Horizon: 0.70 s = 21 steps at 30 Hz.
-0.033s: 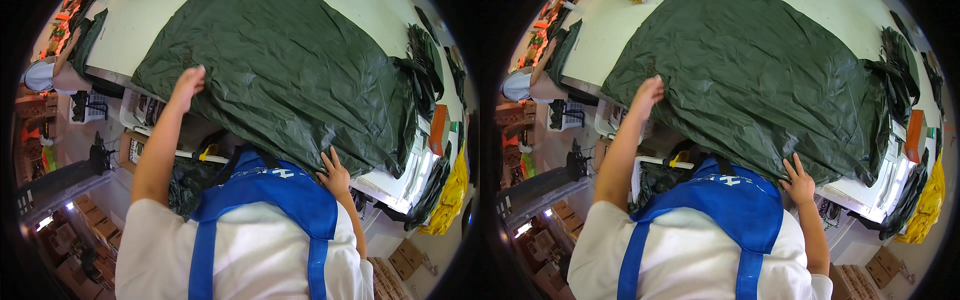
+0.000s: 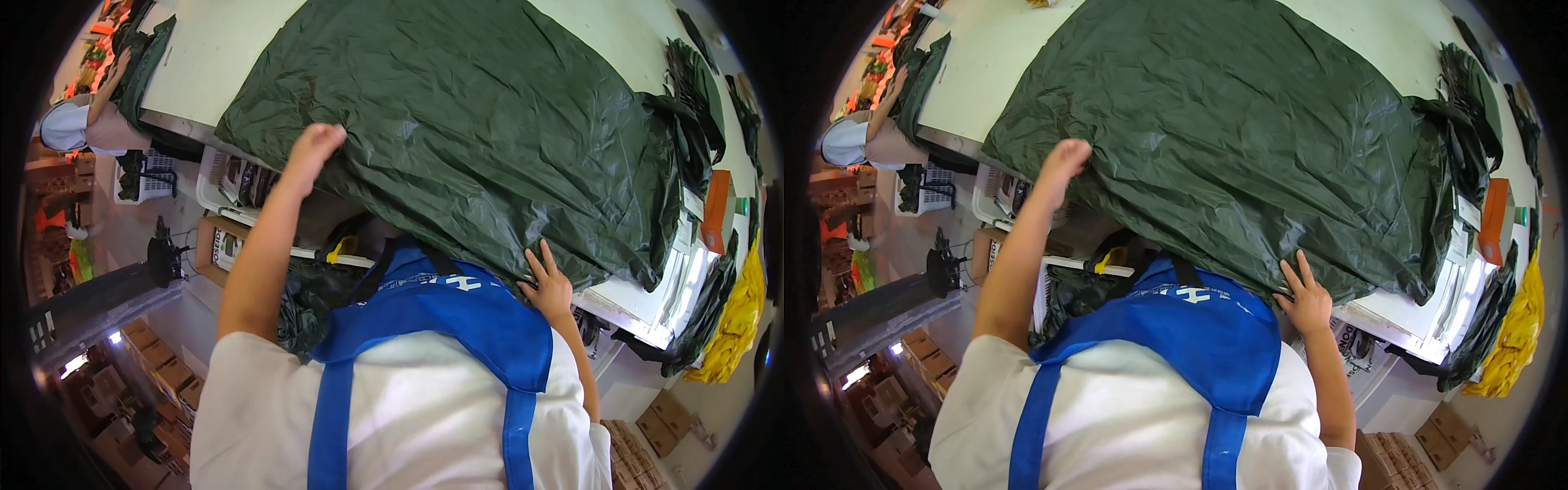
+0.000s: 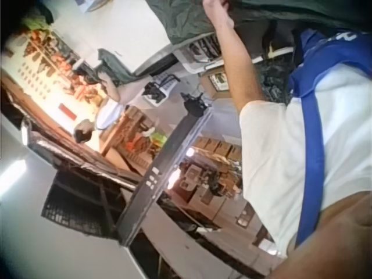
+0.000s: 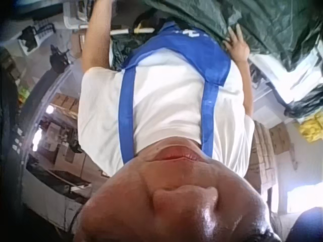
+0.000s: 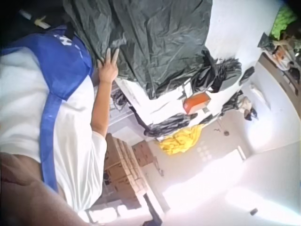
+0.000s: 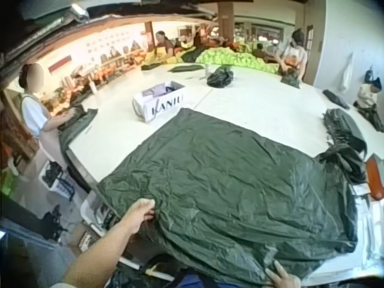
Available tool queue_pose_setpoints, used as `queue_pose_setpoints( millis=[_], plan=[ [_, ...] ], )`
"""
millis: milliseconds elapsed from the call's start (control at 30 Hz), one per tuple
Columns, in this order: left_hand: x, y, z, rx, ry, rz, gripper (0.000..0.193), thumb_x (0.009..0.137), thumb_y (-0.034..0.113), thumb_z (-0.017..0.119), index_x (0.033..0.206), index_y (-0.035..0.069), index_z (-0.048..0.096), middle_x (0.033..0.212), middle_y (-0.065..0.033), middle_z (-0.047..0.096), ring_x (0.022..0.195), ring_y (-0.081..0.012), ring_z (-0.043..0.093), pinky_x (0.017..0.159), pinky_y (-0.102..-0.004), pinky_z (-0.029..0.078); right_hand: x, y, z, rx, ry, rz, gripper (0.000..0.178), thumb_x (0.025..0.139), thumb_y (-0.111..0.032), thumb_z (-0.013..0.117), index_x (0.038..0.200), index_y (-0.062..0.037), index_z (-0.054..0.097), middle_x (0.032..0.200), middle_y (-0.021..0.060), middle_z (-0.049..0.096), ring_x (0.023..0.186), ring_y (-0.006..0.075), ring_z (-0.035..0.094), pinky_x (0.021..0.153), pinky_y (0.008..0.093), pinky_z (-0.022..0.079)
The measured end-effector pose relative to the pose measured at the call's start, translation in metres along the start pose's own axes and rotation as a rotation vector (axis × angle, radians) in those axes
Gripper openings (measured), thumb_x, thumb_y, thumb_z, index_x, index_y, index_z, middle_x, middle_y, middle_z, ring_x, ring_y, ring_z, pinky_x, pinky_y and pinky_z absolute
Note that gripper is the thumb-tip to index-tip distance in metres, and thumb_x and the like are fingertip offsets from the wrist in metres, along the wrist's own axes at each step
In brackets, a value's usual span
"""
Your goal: The person folds a dark green jacket on a white table. They smooth the fabric, fold the sleeves inward, fold the body in half, then fold it again into a compact rectangle. The folded jacket is placed into a small matching green pouch, which is then zipped closed.
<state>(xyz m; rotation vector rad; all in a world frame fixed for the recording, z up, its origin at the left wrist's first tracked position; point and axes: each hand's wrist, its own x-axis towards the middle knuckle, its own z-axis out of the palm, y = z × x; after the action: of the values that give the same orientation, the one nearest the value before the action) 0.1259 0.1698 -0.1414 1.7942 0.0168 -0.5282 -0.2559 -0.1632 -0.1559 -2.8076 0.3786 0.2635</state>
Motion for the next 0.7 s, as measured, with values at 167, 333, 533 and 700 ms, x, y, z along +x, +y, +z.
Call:
queue_pose_setpoints(
  millis=[167,333,533,700],
  plan=[
    [-0.002,-0.03,0.007,0.033,0.082,0.259,0.024,0.093,0.024,0.057,0.092,0.0,0.062,0.067,0.0022,0.048,0.063,-0.0057,0.04,0.057,-0.0248,0.037,0.002,0.0,-0.003,0.024,-0.017,0.002,0.071,0.063,-0.026,0.079,0.129,-0.0241,0.054,0.147,0.003,0.036,0.084,0.0229,0.065,0.072,0.0341,0.053],
    [-0.001,-0.029,-0.002,0.172,0.122,0.079,0.03,0.095,0.026,0.053,0.103,-0.001,0.063,0.089,-0.0035,0.064,0.083,-0.0098,0.055,0.077,-0.0234,0.043,0.006,-0.006,-0.015,0.133,-0.097,0.086,0.072,0.063,-0.024,0.08,0.13,-0.0214,0.053,0.146,0.0041,0.038,0.089,0.023,0.065,0.075,0.0343,0.053],
    [-0.05,0.05,0.037,0.509,0.021,0.676,0.029,0.083,0.012,0.066,0.108,-0.002,0.059,0.096,-0.0134,0.065,0.089,-0.0245,0.063,0.079,-0.0315,0.048,0.045,-0.034,-0.053,0.596,0.33,0.181,0.057,0.071,0.0,0.07,0.125,-0.0087,0.056,0.124,0.0031,0.06,0.062,0.0048,0.045,0.055,0.0183,0.035],
    [-0.12,0.085,0.094,0.688,-0.168,1.317,0.022,0.072,0.009,0.066,0.094,0.005,0.066,0.078,-0.0055,0.057,0.078,-0.0233,0.056,0.071,-0.0372,0.044,0.128,-0.157,-0.12,1.013,0.21,0.031,0.042,0.077,-0.02,0.074,0.111,-0.004,0.053,0.081,0.0074,0.058,0.069,0.0111,0.056,0.062,0.0244,0.047]
  ],
)
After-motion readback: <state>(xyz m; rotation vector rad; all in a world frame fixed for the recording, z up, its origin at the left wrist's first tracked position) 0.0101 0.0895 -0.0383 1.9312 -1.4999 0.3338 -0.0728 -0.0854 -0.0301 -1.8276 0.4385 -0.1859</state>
